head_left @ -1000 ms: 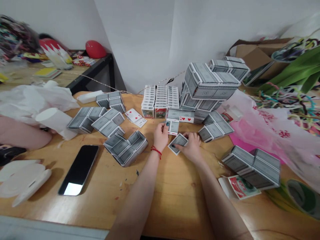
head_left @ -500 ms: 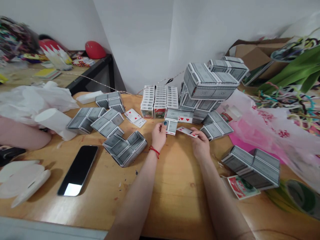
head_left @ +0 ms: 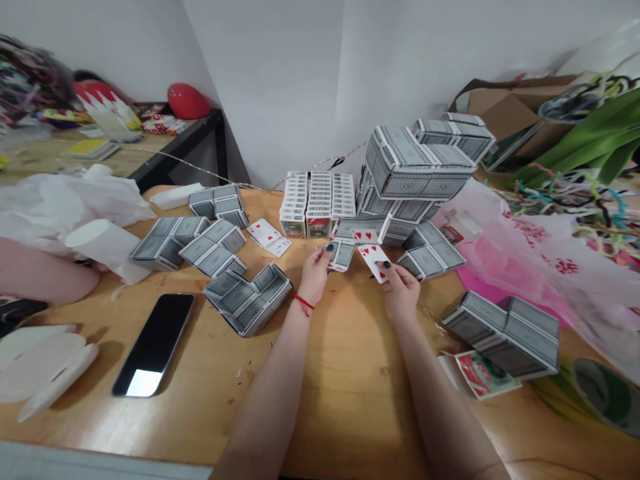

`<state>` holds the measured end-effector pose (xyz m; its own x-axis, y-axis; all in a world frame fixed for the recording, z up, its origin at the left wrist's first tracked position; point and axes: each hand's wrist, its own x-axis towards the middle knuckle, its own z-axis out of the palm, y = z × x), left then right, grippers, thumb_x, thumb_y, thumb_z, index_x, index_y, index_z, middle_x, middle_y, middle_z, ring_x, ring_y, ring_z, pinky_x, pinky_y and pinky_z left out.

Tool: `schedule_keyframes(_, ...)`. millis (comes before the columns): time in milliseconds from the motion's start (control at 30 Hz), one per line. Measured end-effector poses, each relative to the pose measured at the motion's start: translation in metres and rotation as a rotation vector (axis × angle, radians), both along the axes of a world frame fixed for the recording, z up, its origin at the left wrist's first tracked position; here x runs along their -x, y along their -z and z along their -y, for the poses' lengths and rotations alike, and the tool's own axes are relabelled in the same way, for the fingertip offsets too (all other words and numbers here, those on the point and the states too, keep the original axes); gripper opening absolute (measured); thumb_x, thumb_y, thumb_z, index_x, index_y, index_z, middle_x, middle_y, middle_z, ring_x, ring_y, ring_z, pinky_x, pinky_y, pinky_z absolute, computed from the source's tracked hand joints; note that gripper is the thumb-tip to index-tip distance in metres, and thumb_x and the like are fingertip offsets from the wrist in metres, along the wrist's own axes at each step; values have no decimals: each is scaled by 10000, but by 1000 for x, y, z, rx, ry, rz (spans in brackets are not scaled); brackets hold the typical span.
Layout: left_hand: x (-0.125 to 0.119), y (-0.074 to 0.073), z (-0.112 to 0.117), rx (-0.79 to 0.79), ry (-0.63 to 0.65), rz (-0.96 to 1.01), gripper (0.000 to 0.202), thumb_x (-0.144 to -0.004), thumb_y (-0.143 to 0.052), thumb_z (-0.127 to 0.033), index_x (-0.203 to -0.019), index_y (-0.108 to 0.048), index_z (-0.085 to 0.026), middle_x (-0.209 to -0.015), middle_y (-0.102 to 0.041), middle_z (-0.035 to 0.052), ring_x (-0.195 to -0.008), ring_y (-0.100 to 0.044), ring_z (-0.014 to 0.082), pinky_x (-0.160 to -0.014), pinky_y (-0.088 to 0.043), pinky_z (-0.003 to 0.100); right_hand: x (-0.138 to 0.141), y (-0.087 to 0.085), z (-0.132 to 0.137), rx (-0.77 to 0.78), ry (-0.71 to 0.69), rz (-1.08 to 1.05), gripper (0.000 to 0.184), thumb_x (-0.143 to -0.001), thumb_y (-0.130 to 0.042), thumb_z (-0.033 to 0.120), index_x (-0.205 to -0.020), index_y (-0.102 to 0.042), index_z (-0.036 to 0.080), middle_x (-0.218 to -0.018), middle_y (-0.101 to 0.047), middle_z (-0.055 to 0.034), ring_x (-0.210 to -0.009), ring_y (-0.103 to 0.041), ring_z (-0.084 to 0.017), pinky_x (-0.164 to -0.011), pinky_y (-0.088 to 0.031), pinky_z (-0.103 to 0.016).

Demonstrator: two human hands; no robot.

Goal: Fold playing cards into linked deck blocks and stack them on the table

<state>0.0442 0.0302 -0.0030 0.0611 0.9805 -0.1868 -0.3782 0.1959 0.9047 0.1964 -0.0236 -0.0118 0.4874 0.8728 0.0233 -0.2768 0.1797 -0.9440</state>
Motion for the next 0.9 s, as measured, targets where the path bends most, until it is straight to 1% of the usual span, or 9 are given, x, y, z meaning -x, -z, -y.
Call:
schedule_keyframes(33, 1, -3, 2, 42, 27, 59, 252, -705, -587, -369, -819, -578, -145, -707, -593, 7, -577, -507, 78, -550, -390, 196, 1, 0, -1, 0, 28, 10, 242, -636, -626, 285, -848, -658, 175, -830, -655, -44, -663, -574, -145, -570, -441, -265)
schedule_keyframes(67, 1, -6, 3, 76, 45, 103, 256, -690, -605, -361, -830, -583, -147, -716, -601, 11, -579, -514, 79, -549, -395, 195, 2, 0, -1, -6, 35, 14, 322, -626, -644, 289, -932, -639, 187, -888, -648, -44, -681, -575, -141, -575, -446, -259)
schedule_keyframes(133, 2, -9, 5, 108, 55, 142, 261, -669, -628, -353, -830, -593, -151, -726, -612, 19, -586, -524, 82, -550, -404, 195, 4, -2, -2, -22, -11, 5, 497, -614, -660, 300, -1094, -566, 214, -1020, -618, -54, -731, -580, -143, -589, -456, -257)
schedule_keyframes(167, 3, -9, 5, 110, 52, 141, 263, -664, -632, -355, -827, -598, -151, -725, -616, 23, -589, -526, 85, -549, -406, 196, 5, -2, -1, -23, -43, -4, 539, -613, -662, 308, -1131, -540, 220, -1063, -603, -59, -745, -582, -146, -589, -458, -255)
schedule_keyframes(233, 3, -7, 3, 94, 32, 116, 269, -661, -632, -367, -818, -604, -151, -709, -614, 22, -590, -525, 90, -546, -405, 198, 6, -4, 0, -4, -103, -19, 524, -618, -660, 324, -1118, -551, 216, -1074, -601, -65, -731, -585, -147, -565, -452, -249)
schedule_keyframes(300, 2, -2, 0, 53, 3, 82, 267, -661, -630, -373, -805, -605, -150, -693, -607, 12, -595, -520, 89, -554, -402, 196, 6, -4, 1, 21, -125, -23, 467, -618, -662, 330, -1062, -588, 206, -1026, -623, -63, -685, -580, -140, -530, -436, -238)
schedule_keyframes(467, 0, 7, -5, -47, -20, 16, 248, -665, -629, -369, -765, -604, -143, -695, -597, -4, -631, -518, 81, -617, -402, 196, 5, -2, 2, 42, -81, 4, 460, -610, -657, 334, -1045, -600, 194, -963, -642, -61, -619, -559, -127, -487, -404, -222)
schedule_keyframes(633, 1, 6, -5, -49, -21, 11, 272, -694, -594, -389, -803, -598, -141, -695, -598, 2, -634, -526, 93, -617, -416, 211, 3, 0, 2, 34, -6, 22, 417, -604, -646, 322, -996, -618, 184, -884, -643, -48, -578, -529, -112, -461, -381, -205)
schedule_keyframes(900, 1, 9, -7, -69, -31, -75, 304, -714, -564, -413, -837, -608, -139, -732, -622, 19, -679, -547, 105, -637, -420, 218, 4, -1, 2, 53, -26, 75, 387, -625, -619, 338, -974, -613, 172, -793, -631, -41, -518, -485, -95, -435, -360, -200)
